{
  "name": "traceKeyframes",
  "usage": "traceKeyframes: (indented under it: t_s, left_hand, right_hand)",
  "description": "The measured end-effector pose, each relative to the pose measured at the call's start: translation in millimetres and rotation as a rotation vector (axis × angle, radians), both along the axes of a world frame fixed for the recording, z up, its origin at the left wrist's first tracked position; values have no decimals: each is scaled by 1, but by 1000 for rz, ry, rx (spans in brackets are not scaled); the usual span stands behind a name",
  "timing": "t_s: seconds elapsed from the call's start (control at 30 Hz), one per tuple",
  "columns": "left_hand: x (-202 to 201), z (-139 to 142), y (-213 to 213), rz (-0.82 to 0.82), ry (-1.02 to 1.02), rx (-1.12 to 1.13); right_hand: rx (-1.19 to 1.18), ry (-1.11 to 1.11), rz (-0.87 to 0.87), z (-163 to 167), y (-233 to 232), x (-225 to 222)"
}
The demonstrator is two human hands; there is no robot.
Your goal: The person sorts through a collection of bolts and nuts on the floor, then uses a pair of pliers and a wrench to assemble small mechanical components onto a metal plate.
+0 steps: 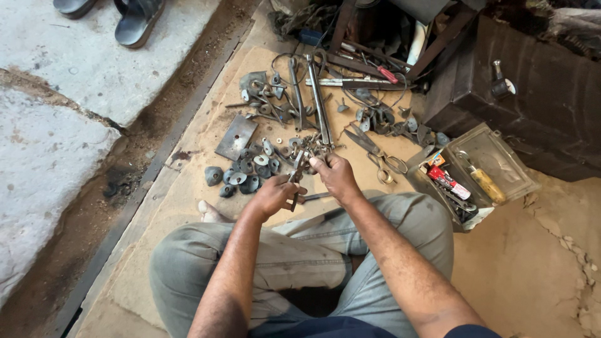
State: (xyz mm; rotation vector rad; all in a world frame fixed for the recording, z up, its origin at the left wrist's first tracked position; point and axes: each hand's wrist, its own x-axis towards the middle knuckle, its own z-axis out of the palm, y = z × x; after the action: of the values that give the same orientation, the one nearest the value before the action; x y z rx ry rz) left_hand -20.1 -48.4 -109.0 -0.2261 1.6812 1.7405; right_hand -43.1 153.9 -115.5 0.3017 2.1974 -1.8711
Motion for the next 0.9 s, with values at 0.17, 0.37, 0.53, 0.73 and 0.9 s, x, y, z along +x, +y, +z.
traceKeyframes:
  t_s: [0.17,0.37,0.53,0.73,0.9]
  left_hand:
    - [-2,0,1,33,51,-135]
    - [-1,-4,0,1,134,-180]
    - [0,-4,2,18,133,-175]
    - [1,-1,1,-1,101,-216]
    - [3,-4,0,-43,129,-217]
  right_hand:
    - [-228,-37,-57,2,2,-2]
    - [-268,-86,-64,0,4,-3]
    - [-109,-13,-37,-4,2,-4]
    - [41,43,-12,-6,-1,-3]
    - [110,40,-3,-5,-2,1]
